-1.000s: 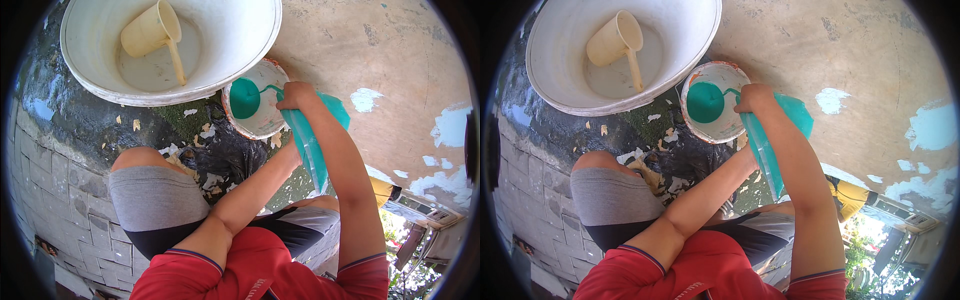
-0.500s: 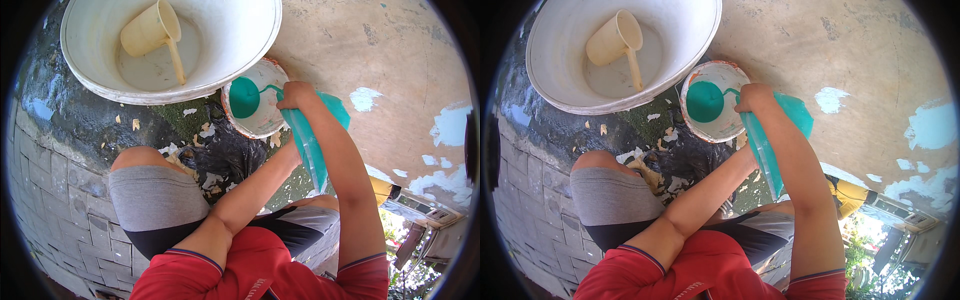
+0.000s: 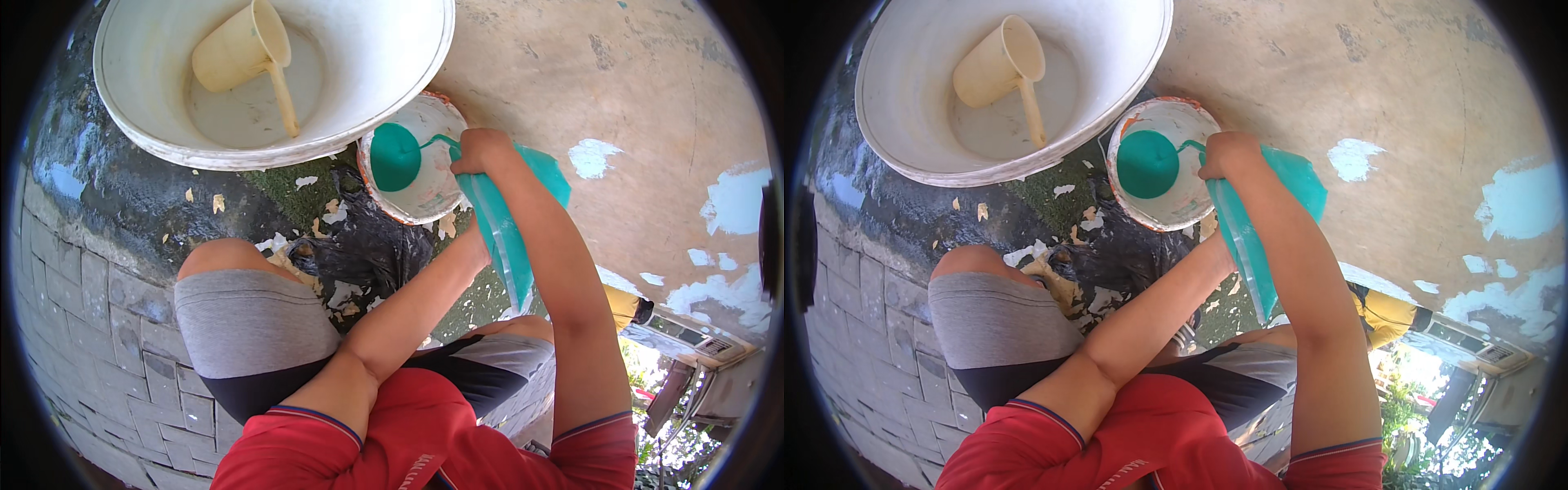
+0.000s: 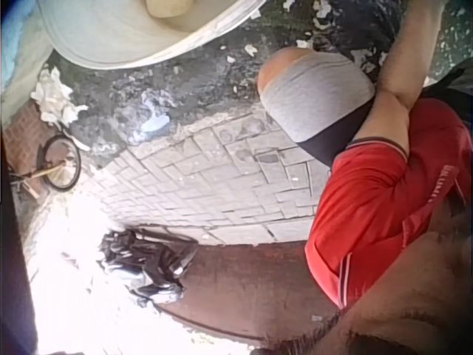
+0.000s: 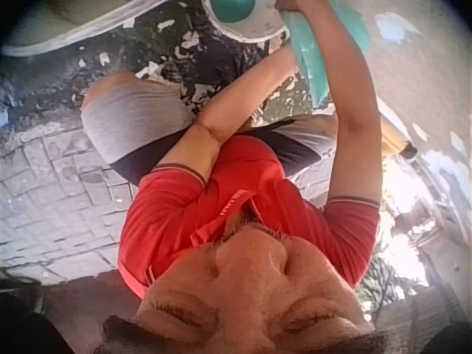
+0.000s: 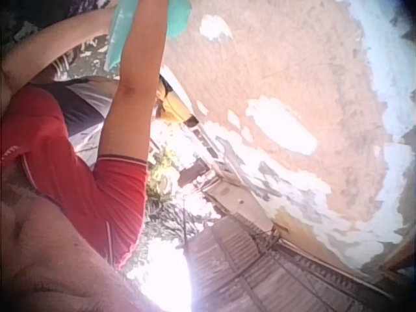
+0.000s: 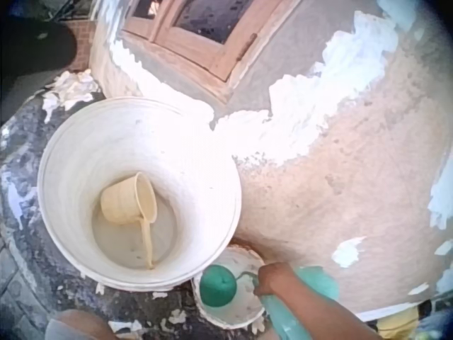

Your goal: The person prepares green paint by pouring pigment from a plastic bag into a small bucket and stirring it by hand, then uses a scoop to add water and continues mixing.

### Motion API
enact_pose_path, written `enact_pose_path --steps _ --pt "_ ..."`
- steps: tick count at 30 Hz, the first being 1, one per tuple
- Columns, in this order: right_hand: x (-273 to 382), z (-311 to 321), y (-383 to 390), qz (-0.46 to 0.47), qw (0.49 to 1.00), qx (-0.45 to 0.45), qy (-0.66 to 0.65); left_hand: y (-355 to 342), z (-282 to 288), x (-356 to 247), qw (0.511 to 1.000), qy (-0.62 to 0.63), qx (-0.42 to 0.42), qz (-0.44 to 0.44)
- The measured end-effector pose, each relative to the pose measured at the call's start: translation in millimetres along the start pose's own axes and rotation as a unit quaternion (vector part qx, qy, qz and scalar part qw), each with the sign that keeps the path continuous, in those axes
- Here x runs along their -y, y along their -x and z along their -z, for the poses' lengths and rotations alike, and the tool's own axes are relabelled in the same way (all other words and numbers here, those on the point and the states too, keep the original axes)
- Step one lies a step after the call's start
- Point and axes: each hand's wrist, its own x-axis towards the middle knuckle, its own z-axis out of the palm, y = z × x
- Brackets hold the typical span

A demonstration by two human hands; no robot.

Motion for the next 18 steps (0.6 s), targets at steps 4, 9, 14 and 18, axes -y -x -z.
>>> enact_pose_path --steps 4,9,14,18 --pt "-0.2 -0.5 0.4 0.003 1.000 0.000 0.001 0.2 -0.3 -0.2 1.000 -0.003 -0.011 0.002" --pt "0.4 -1.4 0.1 0.001 1.000 -0.001 0.002 2.1 -3.0 -0.7 1.000 -0.006 -0.021 0.002" --pt "4.4 1.5 -0.2 -0.014 0.999 0.019 0.024 1.6 -3.8 -1.5 0.999 -0.007 -0.040 0.000" --pt "5.1 1.1 -2.2 -0.015 0.999 0.017 0.024 -1.2 -0.3 -1.4 0.998 -0.007 -0.069 -0.001"
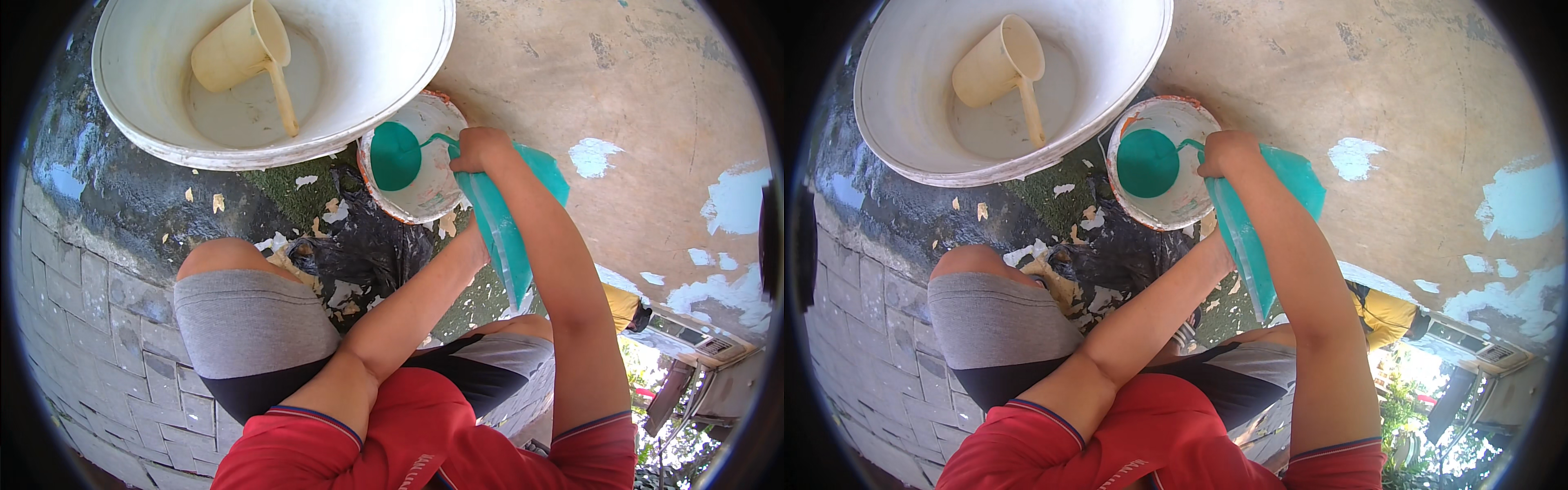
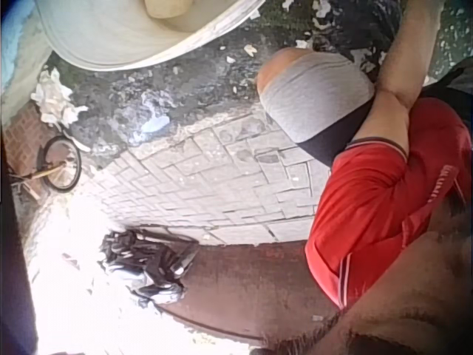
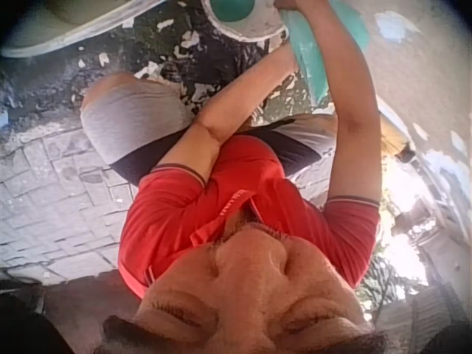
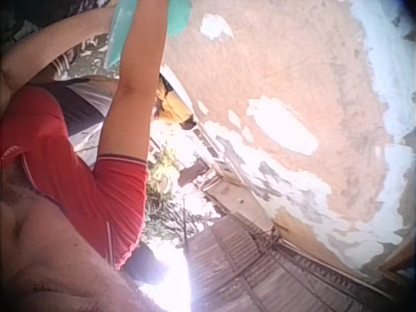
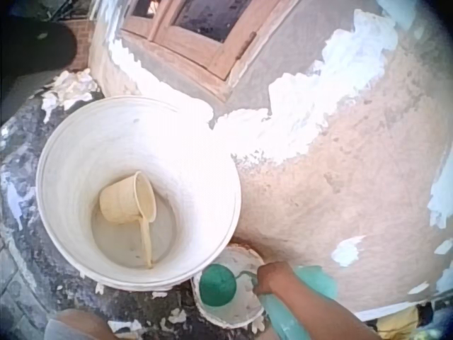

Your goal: The person prepares green paint by pouring pigment from a plastic bag into a small bucket and stirring it by hand, then uses a scoop to add water and continues mixing.

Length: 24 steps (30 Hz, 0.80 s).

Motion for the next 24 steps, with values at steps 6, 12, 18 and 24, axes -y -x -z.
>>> enact_pose_path --steps 6,12,18,24 --pt "-1.2 -4.3 -2.3 0.000 1.000 -0.007 -0.007 5.1 -5.0 -1.9 1.000 -0.003 -0.021 0.011" --pt "-5.7 -9.6 -4.2 0.010 1.000 -0.018 -0.015 7.5 -11.2 -0.7 1.000 0.010 -0.015 0.006" --pt "-1.0 -6.8 -0.4 -0.008 1.000 -0.019 -0.015 3.7 -2.9 -0.3 1.000 0.015 0.014 0.007" --pt "-3.8 -12.0 -1.3 -0.011 0.999 -0.034 -0.030 2.1 -1.2 0.5 1.000 0.003 -0.008 0.010"
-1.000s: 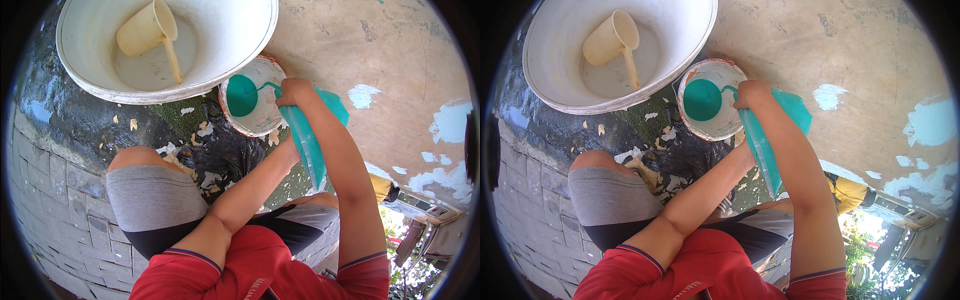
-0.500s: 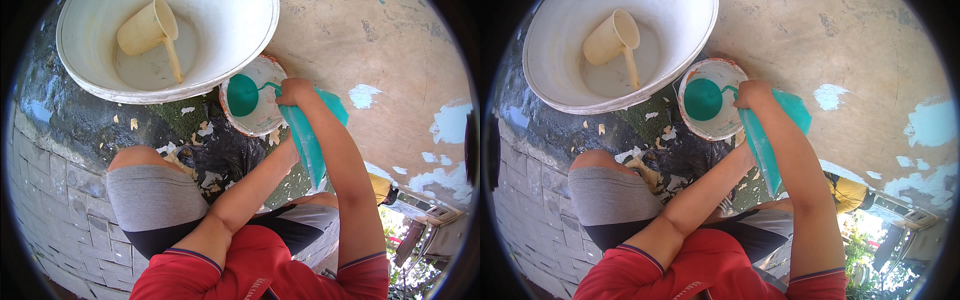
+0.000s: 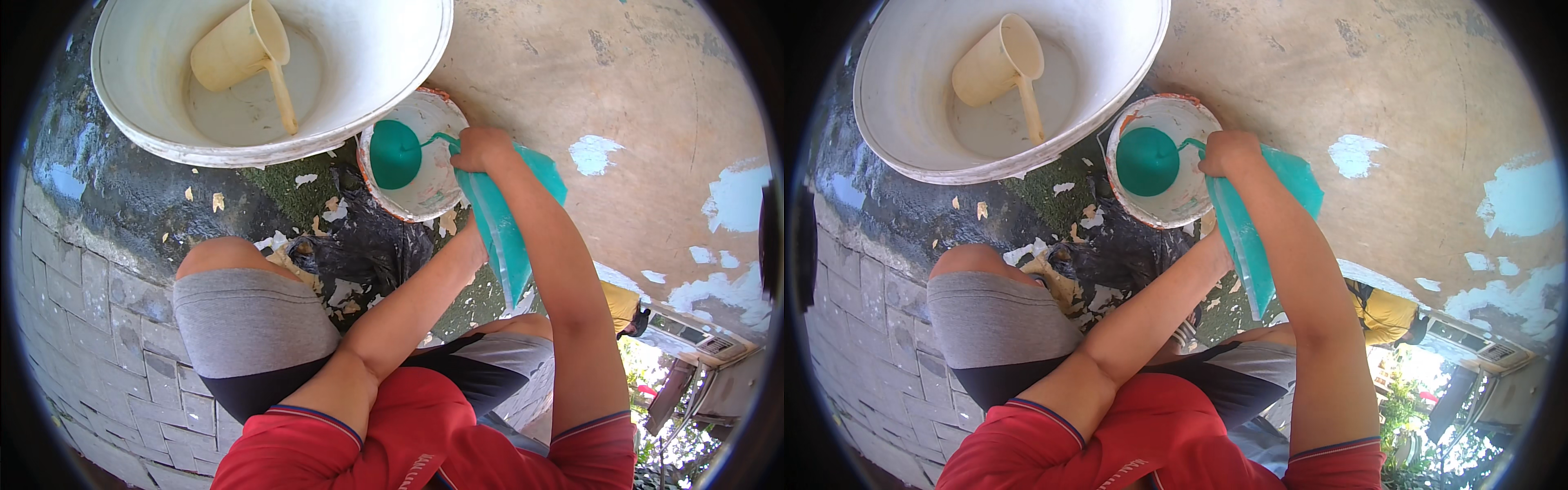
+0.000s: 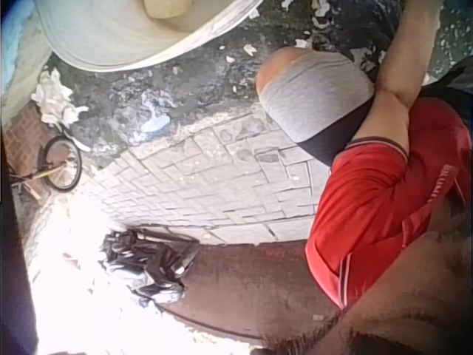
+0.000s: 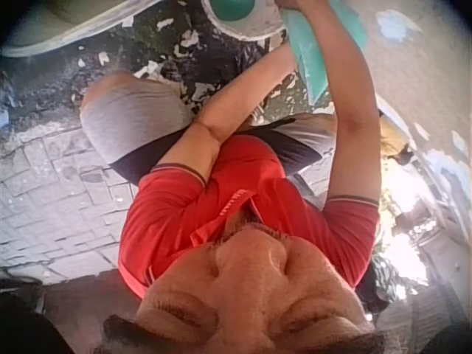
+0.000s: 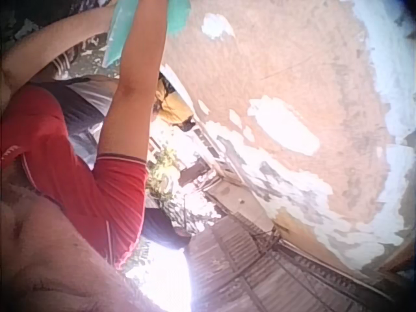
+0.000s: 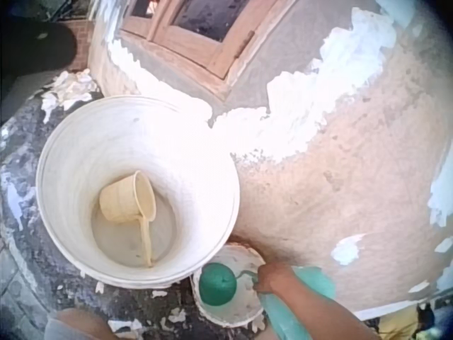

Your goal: The person prepares green paint by pouring pigment from a plastic bag into a small bucket and stirring it by hand, then uses a scoop to add water and continues mixing.

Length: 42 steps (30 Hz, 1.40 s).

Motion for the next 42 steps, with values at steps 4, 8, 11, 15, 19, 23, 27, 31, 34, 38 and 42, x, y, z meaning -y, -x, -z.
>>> enact_pose_path --steps 4,8,11,15,19,23,27,31,34,38,42 --pt "-4.6 -4.2 -3.5 0.012 1.000 -0.003 -0.013 -4.6 8.2 1.2 1.000 -0.001 -0.016 -0.008" --pt "-6.7 -6.5 -4.9 0.015 0.999 0.000 -0.030 -7.8 13.8 1.7 0.999 -0.014 -0.045 -0.022" --pt "-7.8 -8.8 -4.0 0.019 0.999 -0.011 -0.044 -6.4 14.3 1.2 0.998 -0.028 -0.038 -0.039" --pt "-14.8 -12.9 -4.4 0.021 0.998 -0.019 -0.053 -2.1 7.2 0.2 0.997 -0.032 -0.048 -0.047" --pt "-15.2 -16.2 -2.8 0.020 0.997 -0.037 -0.064 2.7 0.6 -1.1 0.997 -0.019 -0.065 -0.048" --pt "-13.6 -15.7 1.8 0.031 0.996 -0.051 -0.069 1.6 4.3 -2.3 0.996 -0.016 -0.069 -0.054" --pt "-16.5 -19.8 1.9 0.036 0.994 -0.067 -0.074 -0.7 10.5 0.1 0.995 -0.015 -0.075 -0.057" --pt "-19.1 -23.4 2.9 0.046 0.991 -0.086 -0.092 -2.0 20.9 2.0 0.994 -0.014 -0.093 -0.062" --pt "-21.4 -24.5 6.2 0.056 0.986 -0.098 -0.119 -1.8 25.6 4.1 0.990 -0.013 -0.121 -0.071" --pt "-33.0 -33.3 8.4 0.068 0.972 -0.112 -0.196 -3.1 28.7 8.8 0.987 -0.004 -0.145 -0.075" --pt "-39.5 -36.5 14.6 0.064 0.957 -0.121 -0.256 -4.7 40.8 13.3 0.982 -0.016 -0.173 -0.078"
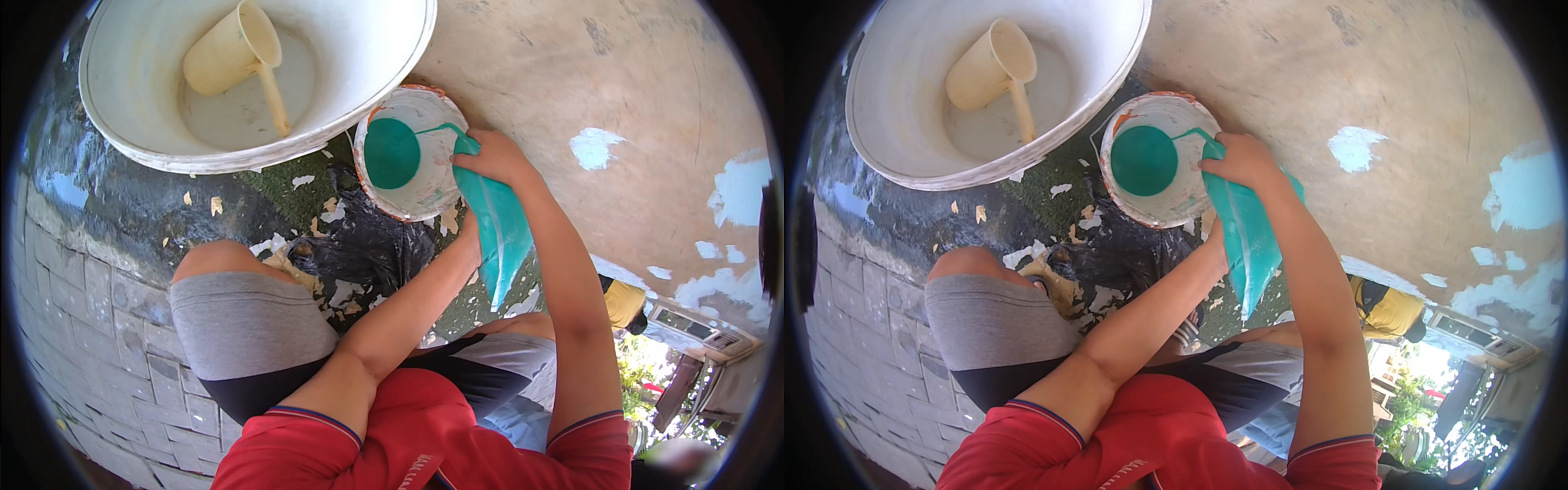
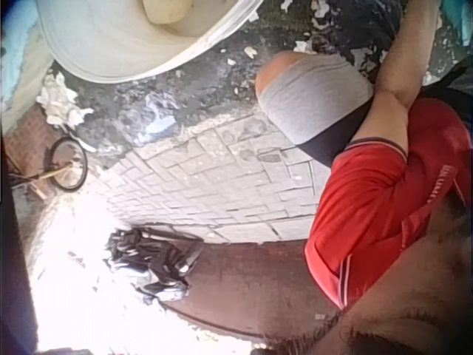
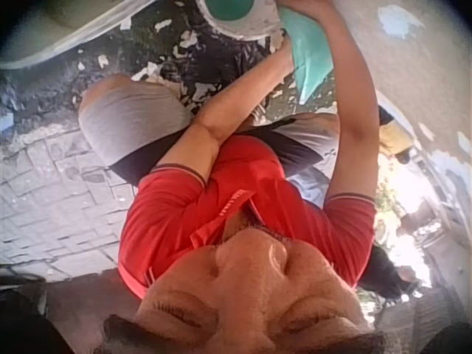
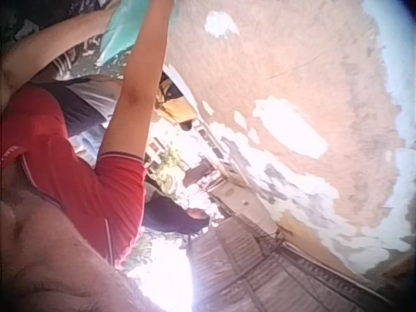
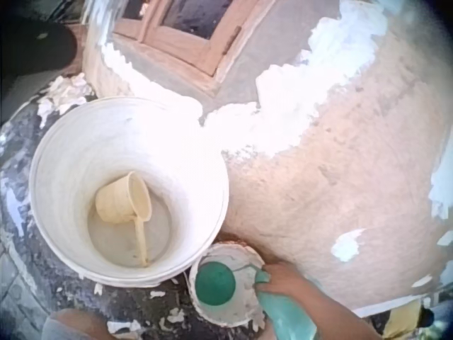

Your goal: The person prepares green paint by pouring pigment from a plastic bag into a small bucket and stirring it by hand, then uses a scoop to add water and continues mixing.

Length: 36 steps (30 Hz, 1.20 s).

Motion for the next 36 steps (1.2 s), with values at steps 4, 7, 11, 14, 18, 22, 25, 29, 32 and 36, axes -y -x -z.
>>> enact_pose_path --steps 4,7,11,14,18,22,25,29,32,36 --pt "-8.1 -9.0 2.0 0.008 0.999 -0.043 -0.009 -10.1 13.5 4.3 0.999 -0.006 0.034 -0.018" --pt "-7.7 -10.5 3.3 0.018 0.999 -0.046 0.000 -14.0 19.4 6.8 0.999 -0.004 0.032 -0.009" --pt "1.7 -6.7 9.7 0.029 0.998 -0.051 0.020 -14.0 20.3 7.6 0.999 -0.009 0.029 -0.011" --pt "7.4 -3.0 13.6 0.013 0.999 -0.038 0.024 -11.3 17.3 8.7 0.999 0.010 0.033 -0.005" --pt "-1.2 -6.2 16.2 0.025 0.998 -0.053 0.013 -9.3 10.2 13.5 0.998 0.051 0.013 0.022" --pt "-0.5 -4.4 21.9 0.042 0.997 -0.062 -0.015 -14.9 21.4 17.7 1.000 0.012 0.027 -0.003" --pt "-6.4 -5.9 28.4 0.037 0.997 -0.061 -0.023 -13.7 23.0 25.8 1.000 0.016 0.023 -0.002" --pt "-10.7 -8.4 36.4 0.037 0.995 -0.078 -0.040 -19.9 31.4 32.3 1.000 0.006 0.000 -0.018" --pt "-15.9 -11.8 37.7 0.031 0.993 -0.092 -0.070 -29.8 44.7 33.2 1.000 0.008 -0.008 -0.022" --pt "-18.8 -14.8 42.8 0.009 0.989 -0.102 -0.104 -38.0 58.2 35.1 0.999 0.012 -0.035 -0.026"
